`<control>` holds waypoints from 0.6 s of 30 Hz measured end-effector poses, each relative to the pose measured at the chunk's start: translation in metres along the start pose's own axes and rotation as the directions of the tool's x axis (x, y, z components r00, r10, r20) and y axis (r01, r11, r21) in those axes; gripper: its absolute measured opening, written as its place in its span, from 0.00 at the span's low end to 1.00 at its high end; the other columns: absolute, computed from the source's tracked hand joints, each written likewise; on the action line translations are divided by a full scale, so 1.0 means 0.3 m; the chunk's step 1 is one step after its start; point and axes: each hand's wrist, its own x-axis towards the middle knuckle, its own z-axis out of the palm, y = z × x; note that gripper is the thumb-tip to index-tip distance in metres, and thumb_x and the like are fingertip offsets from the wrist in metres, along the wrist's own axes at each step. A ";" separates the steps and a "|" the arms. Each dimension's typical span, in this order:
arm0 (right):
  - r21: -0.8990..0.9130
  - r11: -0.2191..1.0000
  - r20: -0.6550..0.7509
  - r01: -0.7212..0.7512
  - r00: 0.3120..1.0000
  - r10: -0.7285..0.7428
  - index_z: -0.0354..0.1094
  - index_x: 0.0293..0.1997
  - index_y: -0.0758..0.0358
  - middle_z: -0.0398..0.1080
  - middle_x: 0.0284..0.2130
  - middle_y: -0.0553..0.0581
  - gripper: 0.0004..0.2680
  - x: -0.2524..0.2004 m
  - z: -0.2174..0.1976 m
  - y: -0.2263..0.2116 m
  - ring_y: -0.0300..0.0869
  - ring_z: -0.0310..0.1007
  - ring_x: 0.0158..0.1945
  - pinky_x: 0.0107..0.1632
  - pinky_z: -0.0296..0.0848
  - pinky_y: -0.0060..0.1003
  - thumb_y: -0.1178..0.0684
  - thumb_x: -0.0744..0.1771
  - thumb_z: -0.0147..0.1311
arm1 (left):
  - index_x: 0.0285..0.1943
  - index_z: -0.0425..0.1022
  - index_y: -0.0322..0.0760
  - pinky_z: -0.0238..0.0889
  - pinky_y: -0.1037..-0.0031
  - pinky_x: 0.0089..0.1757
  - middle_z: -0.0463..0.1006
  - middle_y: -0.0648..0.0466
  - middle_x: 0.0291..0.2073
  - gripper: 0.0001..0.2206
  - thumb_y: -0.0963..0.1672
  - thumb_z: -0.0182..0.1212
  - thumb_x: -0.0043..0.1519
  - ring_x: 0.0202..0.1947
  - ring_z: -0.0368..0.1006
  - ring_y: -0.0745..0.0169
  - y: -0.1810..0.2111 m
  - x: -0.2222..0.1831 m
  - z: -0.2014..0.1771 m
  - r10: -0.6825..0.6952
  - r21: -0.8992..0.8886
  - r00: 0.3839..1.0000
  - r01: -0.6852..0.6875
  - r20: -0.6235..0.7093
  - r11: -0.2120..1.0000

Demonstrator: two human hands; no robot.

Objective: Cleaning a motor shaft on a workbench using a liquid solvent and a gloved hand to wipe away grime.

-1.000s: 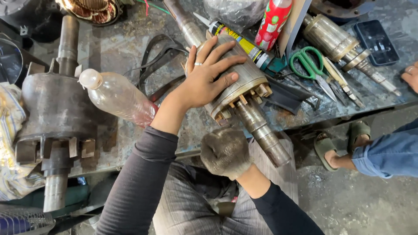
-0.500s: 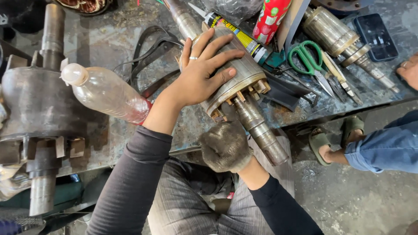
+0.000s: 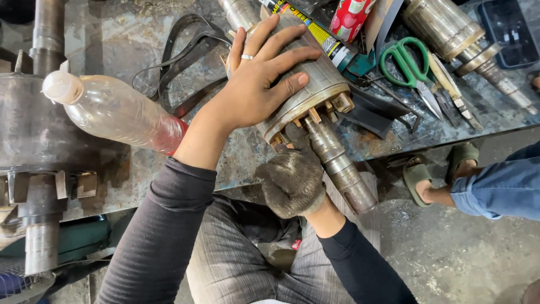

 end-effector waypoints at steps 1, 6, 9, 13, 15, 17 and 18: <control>0.020 1.000 -0.004 -0.017 1.000 0.017 0.76 0.31 0.66 0.76 0.25 0.59 0.09 -0.001 -0.004 -0.001 0.52 0.75 0.27 0.66 0.64 0.62 0.58 0.68 0.48 | 0.75 0.70 0.60 0.14 0.39 0.69 0.58 0.58 0.78 0.18 0.53 0.44 0.78 0.81 0.34 0.48 0.001 0.003 0.003 -0.008 0.015 1.000 0.008 -0.011 1.000; 0.094 0.993 -0.018 -0.077 0.997 0.079 0.76 0.33 0.65 0.76 0.26 0.59 0.09 0.001 -0.024 0.005 0.51 0.76 0.27 0.53 0.70 0.55 0.58 0.69 0.48 | 0.74 0.71 0.61 0.15 0.41 0.69 0.60 0.61 0.77 0.18 0.54 0.44 0.78 0.81 0.36 0.51 0.014 0.025 0.003 -0.023 0.043 1.000 0.023 -0.019 0.999; 0.149 0.982 -0.019 -0.118 0.992 0.123 0.76 0.35 0.65 0.76 0.27 0.60 0.09 0.004 -0.040 0.006 0.51 0.77 0.27 0.43 0.74 0.50 0.57 0.70 0.47 | 0.75 0.71 0.57 0.14 0.36 0.69 0.60 0.55 0.78 0.18 0.53 0.45 0.78 0.81 0.36 0.45 0.020 0.037 0.011 -0.002 0.004 1.000 0.003 -0.008 1.000; 0.185 0.972 0.030 -0.147 0.989 0.143 0.63 0.27 0.61 0.60 0.20 0.55 0.09 0.063 -0.061 -0.009 0.45 0.59 0.21 0.27 0.62 0.41 0.60 0.69 0.44 | 0.70 0.76 0.57 0.25 0.38 0.69 0.66 0.59 0.73 0.18 0.53 0.43 0.79 0.78 0.46 0.49 0.034 0.048 0.039 0.036 0.120 0.990 -0.019 -0.139 0.993; 0.164 0.978 0.073 -0.131 0.990 0.120 0.50 0.18 0.57 0.45 0.13 0.50 0.14 0.095 -0.073 -0.028 0.39 0.41 0.15 0.22 0.46 0.37 0.64 0.67 0.42 | 0.70 0.77 0.56 0.27 0.40 0.70 0.67 0.58 0.72 0.18 0.52 0.42 0.79 0.77 0.49 0.48 0.042 0.052 0.052 0.065 0.154 0.982 -0.038 -0.176 0.987; -0.012 0.977 0.145 -0.213 0.966 0.212 0.51 0.15 0.59 0.55 0.11 0.54 0.17 0.103 -0.084 -0.048 0.50 0.55 0.15 0.75 0.53 0.62 0.59 0.69 0.42 | 0.68 0.80 0.54 0.29 0.42 0.71 0.71 0.55 0.70 0.21 0.52 0.38 0.79 0.77 0.51 0.47 0.045 0.052 0.067 0.083 0.164 0.965 -0.042 -0.250 0.986; -0.015 0.978 0.140 -0.207 0.968 0.207 0.51 0.15 0.59 0.55 0.11 0.54 0.17 0.088 -0.079 -0.042 0.50 0.55 0.15 0.75 0.53 0.62 0.59 0.69 0.42 | 0.68 0.80 0.54 0.29 0.42 0.71 0.71 0.55 0.70 0.21 0.52 0.38 0.79 0.77 0.51 0.47 0.050 0.056 0.069 0.090 0.168 0.964 -0.048 -0.252 0.985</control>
